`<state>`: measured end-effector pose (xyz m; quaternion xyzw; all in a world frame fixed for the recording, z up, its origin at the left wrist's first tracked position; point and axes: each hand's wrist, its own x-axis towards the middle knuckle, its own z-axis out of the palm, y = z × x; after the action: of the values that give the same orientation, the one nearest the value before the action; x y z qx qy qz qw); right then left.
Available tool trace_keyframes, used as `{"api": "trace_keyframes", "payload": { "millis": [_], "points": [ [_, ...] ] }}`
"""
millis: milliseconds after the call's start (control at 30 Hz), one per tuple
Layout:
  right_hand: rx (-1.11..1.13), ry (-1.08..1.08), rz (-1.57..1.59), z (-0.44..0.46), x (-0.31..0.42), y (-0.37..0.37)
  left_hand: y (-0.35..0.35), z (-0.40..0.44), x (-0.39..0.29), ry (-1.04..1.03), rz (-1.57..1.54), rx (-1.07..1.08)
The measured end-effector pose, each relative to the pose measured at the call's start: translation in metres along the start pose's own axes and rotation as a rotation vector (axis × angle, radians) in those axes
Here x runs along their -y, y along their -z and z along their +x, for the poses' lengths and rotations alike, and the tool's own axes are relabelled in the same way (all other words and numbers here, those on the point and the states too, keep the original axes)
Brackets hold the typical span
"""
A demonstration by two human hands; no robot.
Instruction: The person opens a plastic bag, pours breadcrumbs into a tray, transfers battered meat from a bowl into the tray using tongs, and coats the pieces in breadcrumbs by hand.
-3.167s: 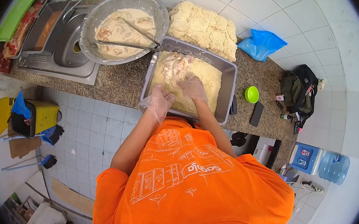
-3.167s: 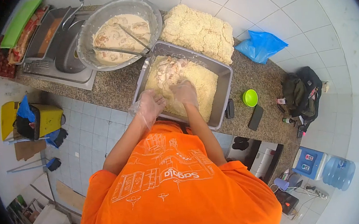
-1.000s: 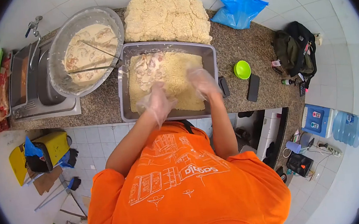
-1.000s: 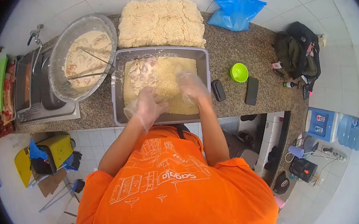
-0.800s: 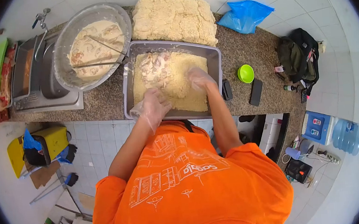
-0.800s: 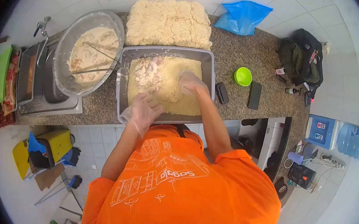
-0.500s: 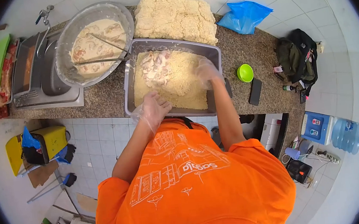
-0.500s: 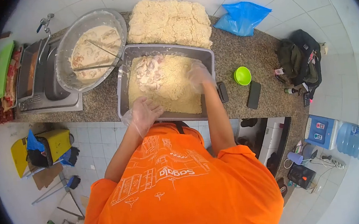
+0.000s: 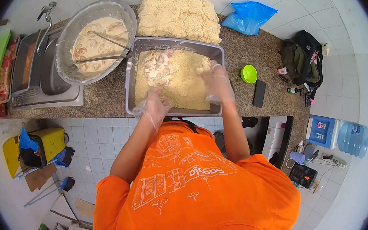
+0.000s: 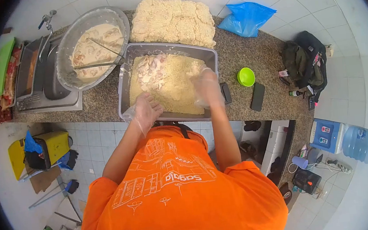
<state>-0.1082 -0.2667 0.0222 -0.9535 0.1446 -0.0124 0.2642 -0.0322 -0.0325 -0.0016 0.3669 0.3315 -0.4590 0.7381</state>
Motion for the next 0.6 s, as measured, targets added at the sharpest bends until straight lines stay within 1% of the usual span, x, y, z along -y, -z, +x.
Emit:
{"api": "trace_keyframes", "payload": {
  "millis": [33,67,100,167,200,233,267,300,367,400,467,500,533,567,600],
  "points": [
    [-0.016,-0.123,0.015,-0.002,0.043,0.017,-0.008,-0.002,0.001,-0.021,0.066,-0.072],
    [-0.031,-0.247,0.030,-0.004,0.065,0.026,-0.016,-0.006,0.003,-0.041,0.132,-0.143],
    [-0.034,-0.249,0.030,-0.007,0.055,0.016,-0.024,-0.012,0.003,-0.041,0.135,-0.142],
    [-0.158,-0.071,-0.068,-0.016,0.012,-0.033,-0.038,-0.024,0.006,-0.031,0.183,0.115],
    [-0.159,-0.068,-0.067,-0.019,-0.017,-0.056,-0.040,-0.015,0.011,-0.034,0.183,0.114],
    [0.017,-0.124,0.053,-0.022,-0.051,-0.075,-0.039,0.004,0.020,0.027,0.213,0.120],
    [0.195,-0.181,0.173,-0.025,-0.069,-0.084,-0.037,0.022,0.033,0.092,0.244,0.126],
    [0.191,-0.181,0.174,-0.029,-0.066,-0.087,-0.035,0.041,0.048,0.090,0.248,0.127],
    [0.182,-0.070,0.027,-0.040,-0.050,-0.099,-0.040,0.071,0.070,0.243,0.133,0.208],
    [0.178,-0.072,0.030,-0.041,-0.046,-0.102,-0.049,0.068,0.076,0.243,0.139,0.209],
    [0.238,-0.118,0.163,-0.043,-0.041,-0.101,-0.066,0.060,0.085,0.183,0.319,0.167],
    [0.268,-0.140,0.230,-0.043,-0.041,-0.099,-0.068,0.060,0.085,0.184,0.324,0.171],
    [0.264,-0.142,0.231,-0.043,-0.055,-0.109,-0.070,0.062,0.084,0.174,0.237,0.229],
    [0.137,-0.207,0.402,-0.039,-0.068,-0.119,-0.070,0.063,0.082,0.164,0.150,0.285],
    [0.005,-0.269,0.573,-0.034,-0.079,-0.127,-0.074,0.058,0.073,0.164,0.156,0.284]
  ]
}}
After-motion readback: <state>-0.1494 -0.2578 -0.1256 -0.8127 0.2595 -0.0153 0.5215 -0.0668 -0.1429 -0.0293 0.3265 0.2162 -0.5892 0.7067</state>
